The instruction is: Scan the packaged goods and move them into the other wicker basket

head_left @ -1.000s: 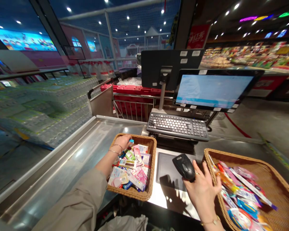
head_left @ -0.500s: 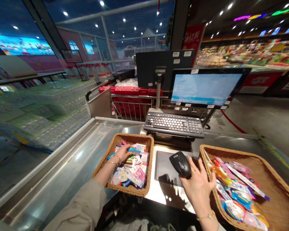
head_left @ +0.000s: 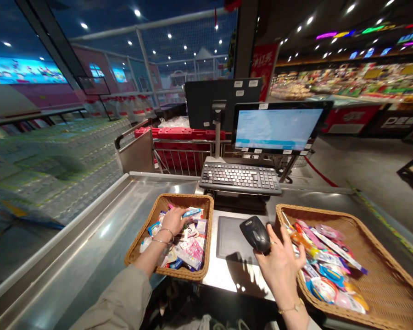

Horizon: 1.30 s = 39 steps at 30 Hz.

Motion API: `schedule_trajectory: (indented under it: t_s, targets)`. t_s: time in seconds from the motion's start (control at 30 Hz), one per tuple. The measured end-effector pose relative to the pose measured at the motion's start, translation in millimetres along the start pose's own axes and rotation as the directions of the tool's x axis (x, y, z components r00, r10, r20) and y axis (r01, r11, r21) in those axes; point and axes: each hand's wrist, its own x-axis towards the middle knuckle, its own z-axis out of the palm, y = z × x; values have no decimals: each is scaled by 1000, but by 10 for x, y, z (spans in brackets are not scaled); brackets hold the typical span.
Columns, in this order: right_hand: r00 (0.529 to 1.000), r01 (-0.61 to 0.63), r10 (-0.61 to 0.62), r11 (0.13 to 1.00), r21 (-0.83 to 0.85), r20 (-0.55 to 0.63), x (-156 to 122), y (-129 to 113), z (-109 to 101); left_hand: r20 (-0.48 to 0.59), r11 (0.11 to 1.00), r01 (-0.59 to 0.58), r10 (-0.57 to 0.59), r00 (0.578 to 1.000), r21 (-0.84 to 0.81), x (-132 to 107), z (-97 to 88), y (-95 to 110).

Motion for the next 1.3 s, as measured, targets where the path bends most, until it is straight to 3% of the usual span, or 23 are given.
schedule_trajectory:
  t_s: [0.23, 0.3, 0.4, 0.6, 0.83, 1.3]
  targets:
    - [1000, -16, 16, 1000, -11, 4, -20, 46, -63, -226, 997, -46, 30, 974, -67, 57, -163, 430]
    - [1000, -10, 10, 1000, -14, -9, -29, 69, -78, -339, 988, -102, 59, 939, -112, 58, -163, 579]
    - [1000, -7, 6, 1000, -12, -30, -41, 102, -87, -426, 978, -159, 89, 900, -132, 52, -132, 792]
    - [999, -18, 17, 1000, -13, -39, -49, 112, -103, -468, 968, -189, 92, 879, -165, 52, -31, 1122]
    - [1000, -3, 2, 1000, -29, -13, -35, 96, -151, -486, 977, -147, 54, 872, -155, 84, 6, 1416]
    - [999, 2, -2, 1000, -3, 39, 9, 49, -201, -486, 980, -130, 40, 873, -152, 152, 5, 1595]
